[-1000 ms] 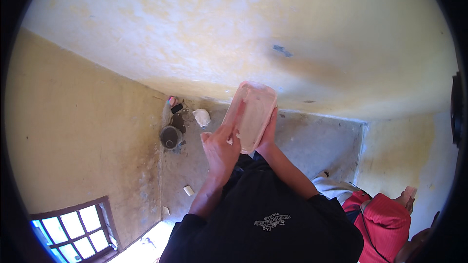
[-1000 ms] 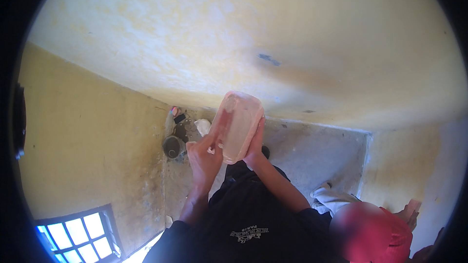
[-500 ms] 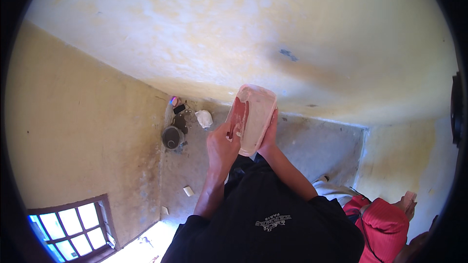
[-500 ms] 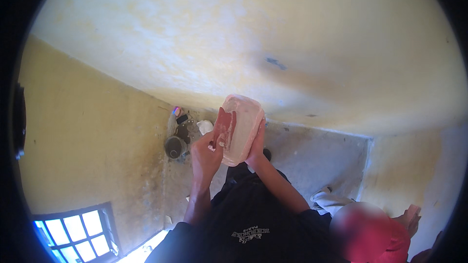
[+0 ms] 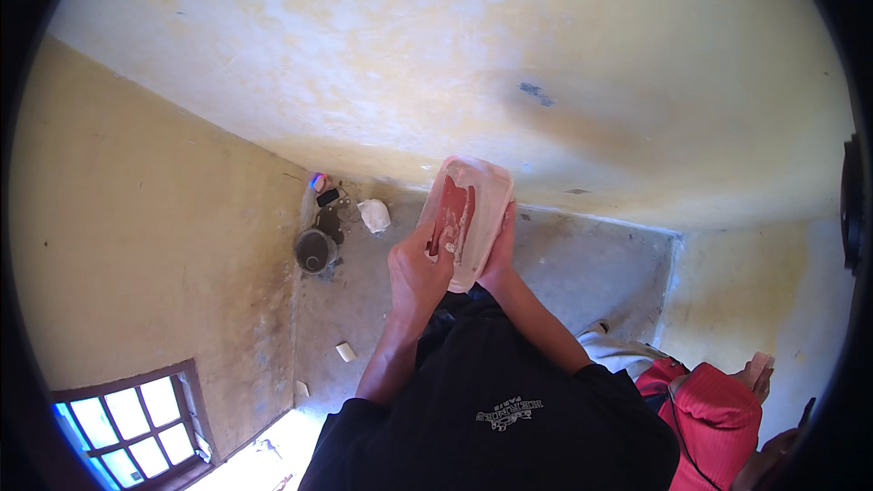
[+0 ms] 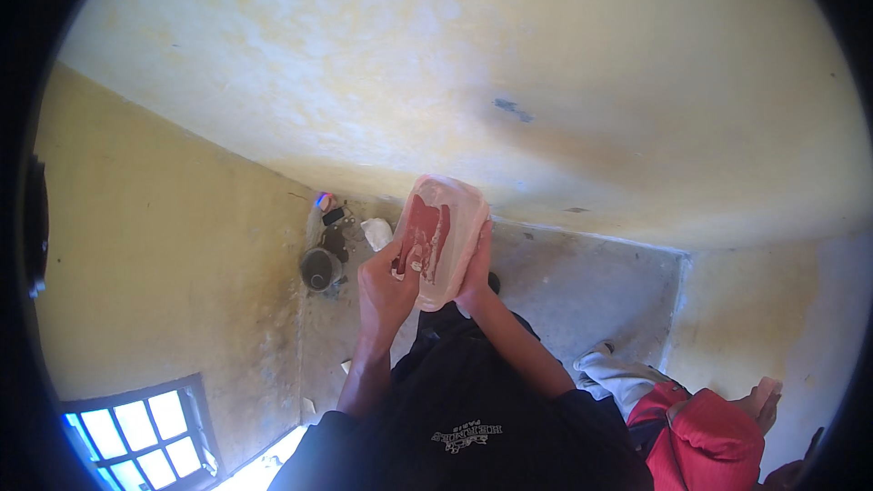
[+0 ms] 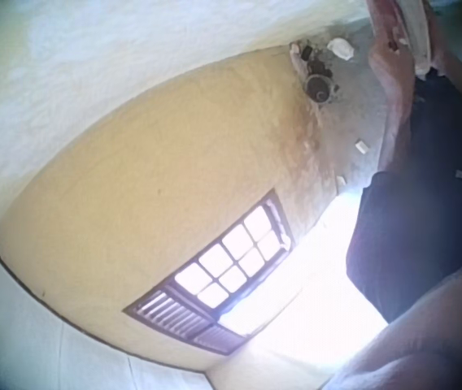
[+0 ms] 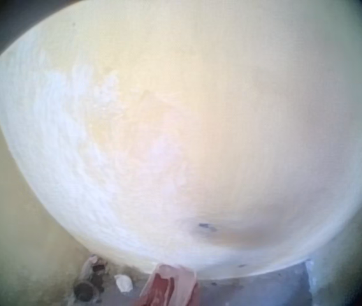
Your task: The person uses a red putty knife to scoop white plaster from a pink container and applies it to a yellow wall. They repeatedly spread the material over the surface, smoothing it out to cover imperfections and small holes.
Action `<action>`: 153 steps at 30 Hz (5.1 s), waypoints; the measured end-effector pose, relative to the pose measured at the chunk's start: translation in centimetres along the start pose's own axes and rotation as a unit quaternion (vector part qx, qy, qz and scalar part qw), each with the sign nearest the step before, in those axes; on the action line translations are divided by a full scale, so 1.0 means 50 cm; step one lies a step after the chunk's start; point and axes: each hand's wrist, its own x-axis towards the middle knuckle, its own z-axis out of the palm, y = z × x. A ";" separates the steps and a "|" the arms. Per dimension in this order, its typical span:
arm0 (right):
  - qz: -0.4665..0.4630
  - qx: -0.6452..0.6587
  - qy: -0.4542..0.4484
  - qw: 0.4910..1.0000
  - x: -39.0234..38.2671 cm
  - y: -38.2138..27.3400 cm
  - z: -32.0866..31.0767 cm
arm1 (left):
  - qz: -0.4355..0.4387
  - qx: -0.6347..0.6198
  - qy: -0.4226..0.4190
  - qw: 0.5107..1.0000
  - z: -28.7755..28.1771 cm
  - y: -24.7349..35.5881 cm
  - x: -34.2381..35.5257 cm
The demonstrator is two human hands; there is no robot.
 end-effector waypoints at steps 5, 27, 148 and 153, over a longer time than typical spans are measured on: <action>0.020 0.019 -0.008 1.000 -0.004 0.001 -0.015 | 0.035 0.028 0.010 0.999 -0.001 -0.006 -0.009; 0.029 0.026 0.013 0.999 -0.007 -0.001 -0.018 | -0.012 0.005 -0.024 1.000 -0.013 0.005 0.000; -0.082 -0.071 -0.136 0.985 -0.233 -0.185 -0.113 | 0.146 -0.430 0.040 0.890 -0.178 0.252 -0.061; -0.095 -0.080 -0.119 0.985 -0.295 -0.172 -0.182 | 0.321 -0.224 0.228 0.892 -0.301 0.447 -0.058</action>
